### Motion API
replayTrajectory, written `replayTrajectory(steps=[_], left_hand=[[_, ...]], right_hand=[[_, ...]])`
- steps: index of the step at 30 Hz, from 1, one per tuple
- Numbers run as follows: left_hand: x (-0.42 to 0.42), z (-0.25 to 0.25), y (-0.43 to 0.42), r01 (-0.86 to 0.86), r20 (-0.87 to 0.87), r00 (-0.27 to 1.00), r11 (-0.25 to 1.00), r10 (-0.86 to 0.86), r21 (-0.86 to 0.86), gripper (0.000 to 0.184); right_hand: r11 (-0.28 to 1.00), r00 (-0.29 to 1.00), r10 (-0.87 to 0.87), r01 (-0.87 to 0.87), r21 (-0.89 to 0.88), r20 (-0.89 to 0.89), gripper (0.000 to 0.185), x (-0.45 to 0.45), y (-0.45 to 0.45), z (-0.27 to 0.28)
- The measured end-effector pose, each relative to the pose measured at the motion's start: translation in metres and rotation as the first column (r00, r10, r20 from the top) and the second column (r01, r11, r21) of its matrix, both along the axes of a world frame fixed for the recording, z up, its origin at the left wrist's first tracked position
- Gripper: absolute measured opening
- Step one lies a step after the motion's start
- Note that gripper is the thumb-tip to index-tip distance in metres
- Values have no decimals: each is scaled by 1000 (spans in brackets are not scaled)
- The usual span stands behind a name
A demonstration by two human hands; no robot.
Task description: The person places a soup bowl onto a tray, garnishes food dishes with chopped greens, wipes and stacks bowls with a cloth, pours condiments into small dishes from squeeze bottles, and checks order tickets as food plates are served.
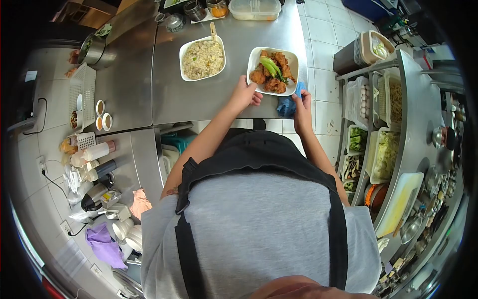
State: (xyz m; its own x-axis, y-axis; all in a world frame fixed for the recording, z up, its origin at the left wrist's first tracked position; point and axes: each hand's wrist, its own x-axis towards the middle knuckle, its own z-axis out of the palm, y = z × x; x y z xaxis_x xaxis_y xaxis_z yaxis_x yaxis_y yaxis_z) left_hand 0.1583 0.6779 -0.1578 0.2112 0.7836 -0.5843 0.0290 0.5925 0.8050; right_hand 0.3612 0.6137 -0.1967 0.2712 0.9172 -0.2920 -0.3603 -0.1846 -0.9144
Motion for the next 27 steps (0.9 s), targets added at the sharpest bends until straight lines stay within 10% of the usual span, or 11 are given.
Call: replayTrajectory(steps=[10,17,25,27], left_hand=[[15,5,-32,164,243,968,898,-66,-409,22],[20,2,-36,90,335,939,883,79,-460,18],[21,-6,-37,62,350,928,877,125,-477,15],[22,-7,-39,9,343,922,876,179,-482,16]], right_hand=[[998,965,-61,60,12,255,32,-10,-2,4],[989,920,142,-144,-24,366,30,-27,-18,1],[998,829,-45,15,58,557,36,-1,48,-9],[998,924,-58,49,34,379,35,24,77,0]])
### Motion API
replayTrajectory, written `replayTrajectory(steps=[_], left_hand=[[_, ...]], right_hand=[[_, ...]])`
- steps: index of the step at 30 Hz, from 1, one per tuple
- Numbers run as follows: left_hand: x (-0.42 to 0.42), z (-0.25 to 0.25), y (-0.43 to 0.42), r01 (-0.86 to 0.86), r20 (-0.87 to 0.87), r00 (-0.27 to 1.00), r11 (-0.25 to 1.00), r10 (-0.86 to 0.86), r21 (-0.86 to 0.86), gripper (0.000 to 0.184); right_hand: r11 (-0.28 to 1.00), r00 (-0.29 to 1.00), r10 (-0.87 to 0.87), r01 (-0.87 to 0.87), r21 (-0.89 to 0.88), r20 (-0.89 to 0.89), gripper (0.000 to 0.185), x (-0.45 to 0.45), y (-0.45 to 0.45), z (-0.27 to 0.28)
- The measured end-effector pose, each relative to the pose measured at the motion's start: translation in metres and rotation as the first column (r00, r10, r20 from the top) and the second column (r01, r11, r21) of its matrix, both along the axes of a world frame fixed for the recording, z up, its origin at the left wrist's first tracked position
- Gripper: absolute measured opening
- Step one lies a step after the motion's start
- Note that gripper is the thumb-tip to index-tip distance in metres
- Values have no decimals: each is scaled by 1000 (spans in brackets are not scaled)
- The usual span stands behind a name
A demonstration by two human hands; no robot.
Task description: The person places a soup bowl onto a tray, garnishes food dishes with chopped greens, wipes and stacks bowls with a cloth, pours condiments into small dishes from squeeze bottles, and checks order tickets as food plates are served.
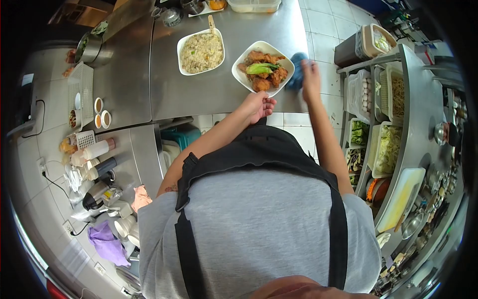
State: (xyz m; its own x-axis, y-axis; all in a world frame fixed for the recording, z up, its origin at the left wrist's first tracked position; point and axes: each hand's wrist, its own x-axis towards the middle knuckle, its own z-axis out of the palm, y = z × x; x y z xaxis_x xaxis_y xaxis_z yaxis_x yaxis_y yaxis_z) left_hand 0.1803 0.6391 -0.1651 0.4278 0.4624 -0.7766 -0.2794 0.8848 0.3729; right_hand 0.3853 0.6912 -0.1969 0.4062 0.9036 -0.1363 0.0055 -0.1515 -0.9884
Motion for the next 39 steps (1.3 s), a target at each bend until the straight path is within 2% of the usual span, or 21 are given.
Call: replayTrajectory(steps=[2,4,5,8,9,10,11,12,13,16,20,21,25,28,29,30,32,36,39], left_hand=[[0,3,-2,-53,-6,999,998,53,-14,17],[0,12,-4,-91,-8,996,995,91,-39,18],[0,12,-4,-84,-9,996,996,84,-43,19],[0,12,-1,-69,-2,998,996,69,-47,20],[0,13,0,-68,3,998,997,68,-47,20],[-1,13,-1,-66,6,998,997,66,-51,19],[-2,12,-2,-54,23,998,997,56,-60,19],[-1,9,-1,-41,41,998,997,44,-67,18],[-2,6,0,-29,56,998,997,33,-74,17],[-4,-4,2,-3,105,994,994,15,-107,15],[-5,-6,6,23,80,997,992,-12,-128,15],[-6,-7,6,27,93,996,991,-15,-127,15],[-4,-1,6,10,110,994,987,8,-158,16],[-1,2,6,-19,116,992,979,43,-201,16],[0,1,8,-12,105,994,983,32,-185,16],[-1,-1,7,-6,93,995,985,22,-175,17],[-2,0,6,25,78,997,990,-15,-137,17],[-15,9,7,62,106,993,996,-56,-57,18],[-34,23,-6,52,163,986,998,-44,-43,18]], right_hand=[[975,981,-194,192,115,10,31,31,27,12],[940,965,-225,252,232,-134,28,39,28,54],[958,973,-229,225,180,-1,30,48,27,53],[988,963,-104,71,138,247,35,43,1,50],[1000,954,-6,8,-7,299,39,37,-11,39],[1000,974,-5,-1,23,225,36,15,-26,33],[994,985,105,-105,-7,138,31,4,-37,15],[992,995,90,-93,89,33,26,-14,-49,0],[999,991,25,-20,34,-133,22,-30,-61,7],[1000,968,13,-16,-11,-252,19,-51,-84,6],[999,987,39,-44,-24,-155,20,-48,-80,2],[999,998,26,-28,-27,-62,21,-45,-73,-2],[989,986,-147,148,7,-82,23,-37,-42,12],[995,983,-98,100,5,-158,23,-43,-60,8],[999,996,-10,6,-49,-88,23,-43,-71,6],[994,992,54,-64,-85,-115,21,-44,-81,2],[988,951,110,-137,-74,-290,18,-41,-85,6],[996,957,66,-81,-39,-283,20,-16,-44,-2],[998,948,59,-47,45,-313,20,-3,5,21]])
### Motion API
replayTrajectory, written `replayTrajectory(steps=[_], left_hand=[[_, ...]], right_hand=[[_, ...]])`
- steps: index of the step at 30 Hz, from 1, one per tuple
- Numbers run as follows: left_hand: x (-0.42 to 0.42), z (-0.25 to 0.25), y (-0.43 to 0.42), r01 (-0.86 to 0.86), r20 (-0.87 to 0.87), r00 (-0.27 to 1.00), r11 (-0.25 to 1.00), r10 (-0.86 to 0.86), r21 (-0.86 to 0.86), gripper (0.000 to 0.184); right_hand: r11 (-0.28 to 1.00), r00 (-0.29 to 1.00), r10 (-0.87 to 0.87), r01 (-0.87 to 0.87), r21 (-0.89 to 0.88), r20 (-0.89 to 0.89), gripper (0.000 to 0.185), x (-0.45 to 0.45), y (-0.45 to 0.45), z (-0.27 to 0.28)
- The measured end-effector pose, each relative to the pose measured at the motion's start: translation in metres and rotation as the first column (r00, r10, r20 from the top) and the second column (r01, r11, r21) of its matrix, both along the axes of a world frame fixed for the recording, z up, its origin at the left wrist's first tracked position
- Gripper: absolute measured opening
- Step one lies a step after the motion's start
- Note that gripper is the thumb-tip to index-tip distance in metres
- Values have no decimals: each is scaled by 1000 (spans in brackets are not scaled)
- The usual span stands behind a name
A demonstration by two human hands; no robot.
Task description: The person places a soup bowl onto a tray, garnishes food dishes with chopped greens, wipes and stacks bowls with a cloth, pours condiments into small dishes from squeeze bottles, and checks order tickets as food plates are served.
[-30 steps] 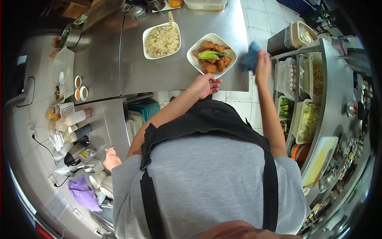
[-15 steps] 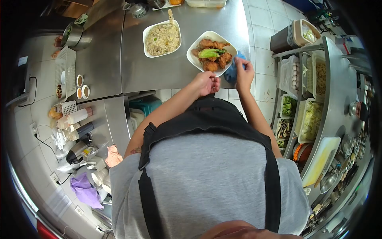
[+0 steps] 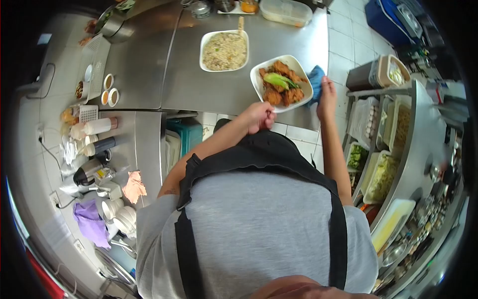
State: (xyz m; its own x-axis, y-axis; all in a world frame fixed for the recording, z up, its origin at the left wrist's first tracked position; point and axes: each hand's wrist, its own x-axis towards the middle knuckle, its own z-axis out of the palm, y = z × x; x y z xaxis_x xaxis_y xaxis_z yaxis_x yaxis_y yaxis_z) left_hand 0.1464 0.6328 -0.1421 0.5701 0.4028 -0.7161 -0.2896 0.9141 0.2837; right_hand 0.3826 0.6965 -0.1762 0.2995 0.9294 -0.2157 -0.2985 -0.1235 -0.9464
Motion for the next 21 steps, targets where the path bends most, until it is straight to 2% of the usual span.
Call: replayTrajectory(steps=[3,5,6,7,11,12,13,15,17,18,21], left_hand=[[-19,51,-19,-65,-36,997,994,68,84,21],[-40,75,-27,-147,-43,987,983,153,111,23],[-54,80,-30,-186,-10,982,975,188,124,23],[-68,84,-32,-224,22,974,965,223,137,24],[-140,79,-19,-401,14,913,894,407,198,25],[-161,73,-10,-438,16,896,877,444,199,26],[-186,61,0,-487,50,872,853,487,189,20],[-231,47,27,-567,-2,815,798,580,202,16],[-278,20,60,-632,-20,762,749,648,199,16],[-302,6,74,-660,-30,735,726,677,192,17],[-364,-22,118,-723,42,683,667,729,178,11]], right_hand=[[994,996,69,-65,84,-47,23,-9,37,35],[960,933,264,-279,27,243,27,-16,56,46],[916,662,214,-392,88,719,29,-20,65,41],[855,216,26,-511,90,976,32,-28,72,33],[856,451,402,-494,-152,797,39,-94,58,47],[773,555,607,-579,-260,568,44,-109,56,36],[658,595,753,-675,-333,282,50,-123,53,20],[594,592,803,-782,-189,72,55,-147,40,0],[611,631,771,-771,-179,-87,53,-172,38,-1],[673,686,727,-721,-167,-34,49,-180,34,2],[724,763,645,-624,-295,-32,49,-199,36,20]])
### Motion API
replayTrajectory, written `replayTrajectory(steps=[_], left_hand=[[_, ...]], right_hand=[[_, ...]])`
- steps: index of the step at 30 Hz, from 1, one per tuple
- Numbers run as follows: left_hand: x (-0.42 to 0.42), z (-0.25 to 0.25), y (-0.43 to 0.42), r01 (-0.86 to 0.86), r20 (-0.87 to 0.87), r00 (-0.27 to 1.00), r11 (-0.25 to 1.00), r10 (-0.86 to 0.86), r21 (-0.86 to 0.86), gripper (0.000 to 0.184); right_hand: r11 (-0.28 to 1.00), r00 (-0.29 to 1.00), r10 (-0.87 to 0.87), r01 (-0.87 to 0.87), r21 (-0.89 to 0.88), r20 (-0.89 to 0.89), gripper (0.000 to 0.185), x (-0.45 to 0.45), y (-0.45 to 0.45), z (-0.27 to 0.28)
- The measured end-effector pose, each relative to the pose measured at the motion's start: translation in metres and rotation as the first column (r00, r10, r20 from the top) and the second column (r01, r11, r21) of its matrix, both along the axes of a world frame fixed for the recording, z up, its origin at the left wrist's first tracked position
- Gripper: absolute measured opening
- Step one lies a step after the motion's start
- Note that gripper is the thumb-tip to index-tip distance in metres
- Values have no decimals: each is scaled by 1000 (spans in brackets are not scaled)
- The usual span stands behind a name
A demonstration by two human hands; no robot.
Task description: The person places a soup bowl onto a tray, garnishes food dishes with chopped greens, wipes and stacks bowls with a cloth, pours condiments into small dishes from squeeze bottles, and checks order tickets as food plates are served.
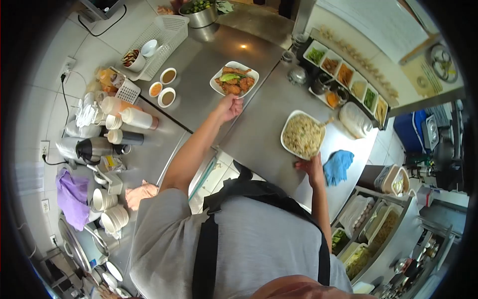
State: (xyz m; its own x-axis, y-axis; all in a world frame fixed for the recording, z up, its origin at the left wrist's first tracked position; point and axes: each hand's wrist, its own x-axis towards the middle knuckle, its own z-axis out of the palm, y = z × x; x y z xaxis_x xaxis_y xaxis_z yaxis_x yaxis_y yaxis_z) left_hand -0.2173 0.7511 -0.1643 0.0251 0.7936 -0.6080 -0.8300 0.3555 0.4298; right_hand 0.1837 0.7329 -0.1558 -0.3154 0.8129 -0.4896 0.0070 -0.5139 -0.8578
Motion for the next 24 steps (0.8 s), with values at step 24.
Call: replayTrajectory(steps=[24], left_hand=[[-119,-11,-22,76,-134,989,993,-64,86,41]], right_hand=[[973,924,204,-227,-35,-323,40,-315,243,-53]])
